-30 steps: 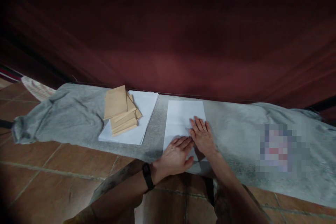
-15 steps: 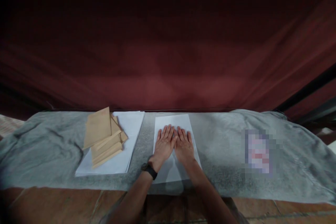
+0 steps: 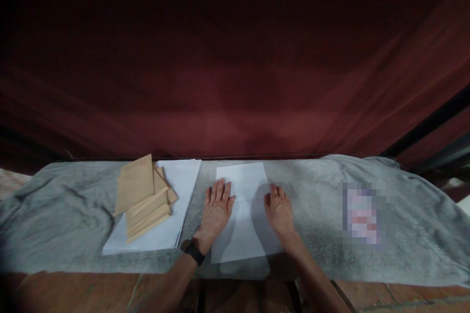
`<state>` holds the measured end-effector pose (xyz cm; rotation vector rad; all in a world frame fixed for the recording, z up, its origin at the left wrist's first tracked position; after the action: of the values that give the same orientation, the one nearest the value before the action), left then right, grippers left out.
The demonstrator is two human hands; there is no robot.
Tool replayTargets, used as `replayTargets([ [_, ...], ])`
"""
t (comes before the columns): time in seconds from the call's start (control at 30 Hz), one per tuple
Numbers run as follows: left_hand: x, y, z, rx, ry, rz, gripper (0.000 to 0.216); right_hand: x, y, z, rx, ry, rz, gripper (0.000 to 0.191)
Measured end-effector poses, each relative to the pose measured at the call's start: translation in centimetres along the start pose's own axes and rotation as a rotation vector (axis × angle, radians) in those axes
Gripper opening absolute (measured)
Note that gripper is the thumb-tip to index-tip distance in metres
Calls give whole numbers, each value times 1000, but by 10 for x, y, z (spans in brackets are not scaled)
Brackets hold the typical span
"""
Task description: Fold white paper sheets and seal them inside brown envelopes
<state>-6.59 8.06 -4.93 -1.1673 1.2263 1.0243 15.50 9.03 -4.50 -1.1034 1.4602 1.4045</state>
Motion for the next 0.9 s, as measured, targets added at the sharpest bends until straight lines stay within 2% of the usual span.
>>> replayTargets([
  [0.13, 6, -24, -19, 250, 15, -13, 54, 2, -8, -4, 56, 73, 38, 33],
  [0.2, 8, -28, -24, 300, 16, -11, 53, 4, -11, -5, 72, 107, 81, 29],
  [0.3, 7, -25, -27, 326, 14, 5, 51, 8, -15, -4, 37, 146, 200, 27],
  [0.4, 4, -22, -29, 355, 16, 27, 51, 11, -20, -5, 9, 172, 356, 32],
  [0.53, 5, -27, -36, 381, 16, 12, 54, 11, -23, -6, -6, 151, 469, 38],
  [0.73, 9, -36, -43, 321, 34, -32, 55, 9, -27, -7, 34, 106, 608, 44],
  [0.9, 6, -36, -45, 275, 53, -64, 55, 16, -27, -11, 2, 224, 845, 56],
])
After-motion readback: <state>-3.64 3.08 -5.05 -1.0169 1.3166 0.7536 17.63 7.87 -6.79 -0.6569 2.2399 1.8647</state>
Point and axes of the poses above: each hand's wrist, its own z-axis towards the middle knuckle, its own x-axis out of the palm, y = z × x, the point moved 5 cm from there along z, towards the middle knuckle, and after that the axes turned 12 degrees about y, right-handed, at the moved point
